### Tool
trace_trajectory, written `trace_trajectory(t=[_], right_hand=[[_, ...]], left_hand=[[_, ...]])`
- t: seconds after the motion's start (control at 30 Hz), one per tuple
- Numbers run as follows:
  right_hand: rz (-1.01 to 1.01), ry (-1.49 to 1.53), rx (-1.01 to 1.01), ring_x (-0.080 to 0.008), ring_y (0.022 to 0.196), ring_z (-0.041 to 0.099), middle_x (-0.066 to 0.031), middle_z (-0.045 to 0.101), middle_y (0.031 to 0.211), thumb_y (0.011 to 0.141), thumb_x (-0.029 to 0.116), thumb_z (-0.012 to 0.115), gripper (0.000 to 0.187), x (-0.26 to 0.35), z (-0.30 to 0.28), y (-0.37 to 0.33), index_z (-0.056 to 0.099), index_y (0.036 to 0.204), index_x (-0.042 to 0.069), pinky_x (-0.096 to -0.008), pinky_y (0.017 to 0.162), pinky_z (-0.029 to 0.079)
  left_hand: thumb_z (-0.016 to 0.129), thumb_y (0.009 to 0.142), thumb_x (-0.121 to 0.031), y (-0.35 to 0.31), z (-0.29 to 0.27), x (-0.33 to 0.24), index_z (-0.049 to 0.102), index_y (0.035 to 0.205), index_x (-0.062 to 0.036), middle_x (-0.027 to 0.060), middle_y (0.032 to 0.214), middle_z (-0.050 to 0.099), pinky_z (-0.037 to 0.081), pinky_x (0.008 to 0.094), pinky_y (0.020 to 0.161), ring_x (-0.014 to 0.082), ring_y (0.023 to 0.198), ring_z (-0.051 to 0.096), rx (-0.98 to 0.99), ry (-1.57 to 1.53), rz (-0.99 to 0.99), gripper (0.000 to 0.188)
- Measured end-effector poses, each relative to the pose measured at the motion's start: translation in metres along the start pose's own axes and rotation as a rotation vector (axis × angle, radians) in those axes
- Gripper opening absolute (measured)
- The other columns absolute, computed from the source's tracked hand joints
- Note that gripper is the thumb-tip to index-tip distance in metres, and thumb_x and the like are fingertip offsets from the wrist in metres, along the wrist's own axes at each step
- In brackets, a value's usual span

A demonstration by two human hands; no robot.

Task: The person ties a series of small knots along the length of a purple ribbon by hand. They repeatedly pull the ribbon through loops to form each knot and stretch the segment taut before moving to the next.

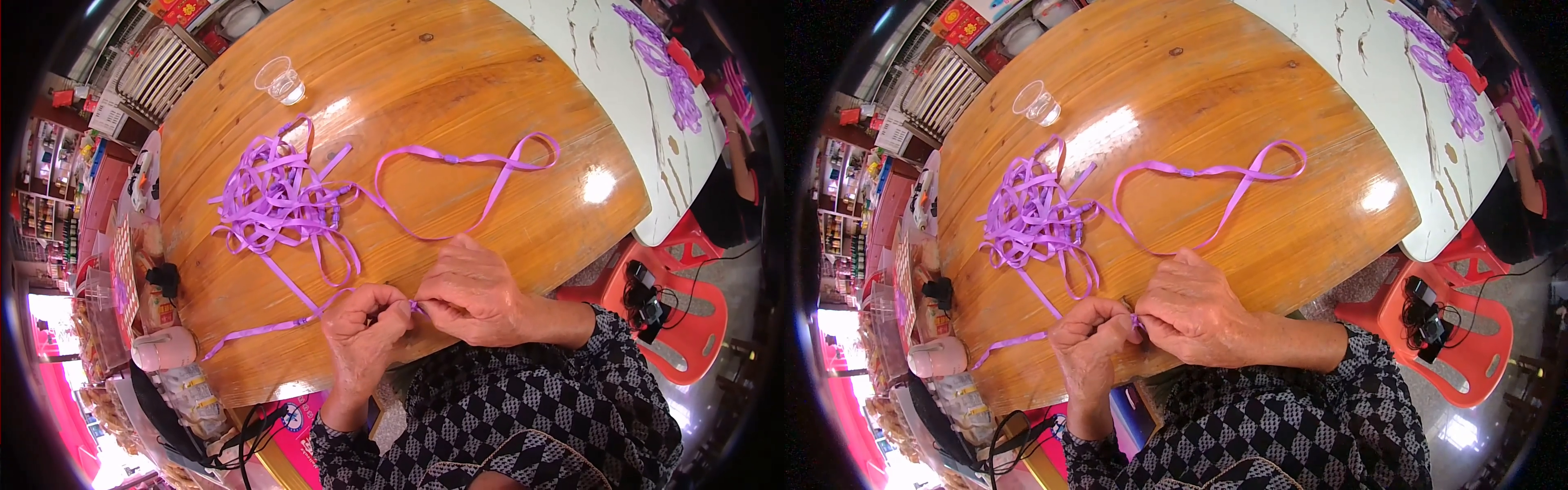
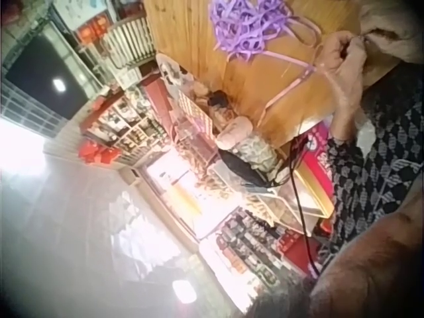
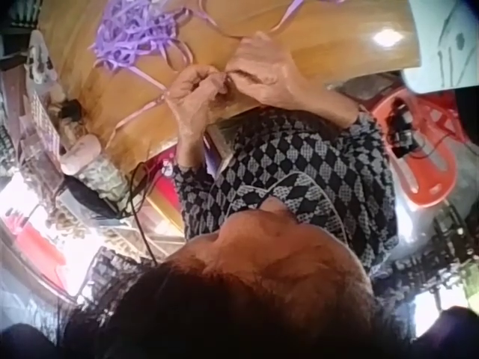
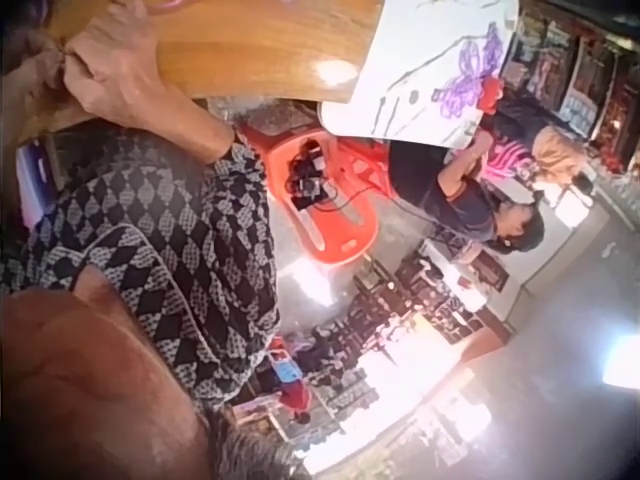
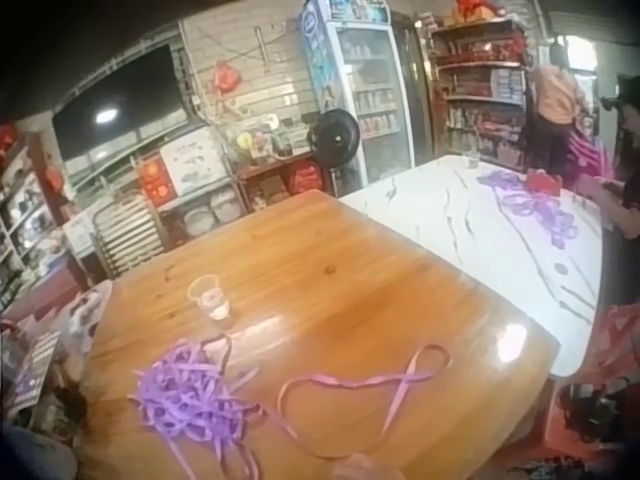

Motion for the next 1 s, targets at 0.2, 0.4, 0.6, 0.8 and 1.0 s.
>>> trace_trajectory(t=[0.2, 0.4, 0.6, 0.8, 1.0], right_hand=[[0.111, 0.119, 0.057, -0.021, 0.064, 0.053, -0.0045, 0.056, 0.068, 0.066, -0.002, 0.066, 0.015, -0.013, 0.002, -0.003, 0.06, 0.078, 0.004, -0.0319, 0.059, 0.038], [0.301, 0.243, 0.068, -0.0233, 0.069, 0.055, -0.0067, 0.059, 0.08, 0.068, 0.014, 0.074, 0.029, -0.021, 0.003, -0.001, 0.063, 0.092, 0.003, -0.033, 0.065, 0.041], [0.062, -0.011, 0.026, -0.0216, 0.071, 0.054, -0.0068, 0.059, 0.08, 0.067, 0.013, 0.074, 0.034, -0.001, 0.007, -0.002, 0.064, 0.098, 0.004, -0.0331, 0.063, 0.04], [0.024, 0.025, -0.01, -0.0209, 0.067, 0.053, -0.0053, 0.057, 0.074, 0.067, 0.005, 0.072, 0.021, -0.002, -0.005, 0.001, 0.064, 0.087, 0.004, -0.0329, 0.059, 0.038], [0.118, 0.148, 0.061, -0.0212, 0.064, 0.053, -0.0052, 0.057, 0.073, 0.069, -0.001, 0.069, 0.015, -0.009, -0.004, -0.001, 0.059, 0.079, 0.004, -0.0319, 0.059, 0.039]], left_hand=[[0.061, 0.081, -0.004, -0.001, -0.006, 0.007, 0.061, 0.078, 0.0007, 0.0009, 0.066, 0.06, 0.038, 0.0167, 0.049, 0.0036, 0.056, 0.051, -0.098, -0.137, -0.003, 0.006], [0.06, 0.083, -0.006, -0.006, -0.007, 0.01, 0.061, 0.081, 0.0005, 0.0016, 0.067, 0.061, 0.038, 0.0164, 0.049, 0.0045, 0.056, 0.052, -0.15, -0.187, 0.018, 0.007], [0.061, 0.083, -0.007, -0.009, -0.003, 0.004, 0.061, 0.083, 0.0012, 0.0017, 0.069, 0.06, 0.04, 0.0166, 0.052, 0.0054, 0.057, 0.052, -0.117, -0.217, 0.027, 0.008], [0.065, 0.074, 0.0, -0.011, -0.005, 0.003, 0.061, 0.081, 0.0054, 0.0045, 0.069, 0.061, 0.039, 0.0182, 0.052, 0.0078, 0.056, 0.052, -0.095, -0.224, -0.027, 0.009], [0.068, 0.077, -0.002, -0.021, -0.031, -0.01, 0.061, 0.085, 0.0022, -0.0004, 0.068, 0.057, 0.04, 0.0183, 0.056, 0.0061, 0.062, 0.052, -0.119, -0.117, 0.048, 0.011]])
Point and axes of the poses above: each hand's wrist, its own y-axis towards the middle knuckle, its own z-axis out of the palm, x = y × z, the point moved 10 cm from there along y, towards the middle knuckle
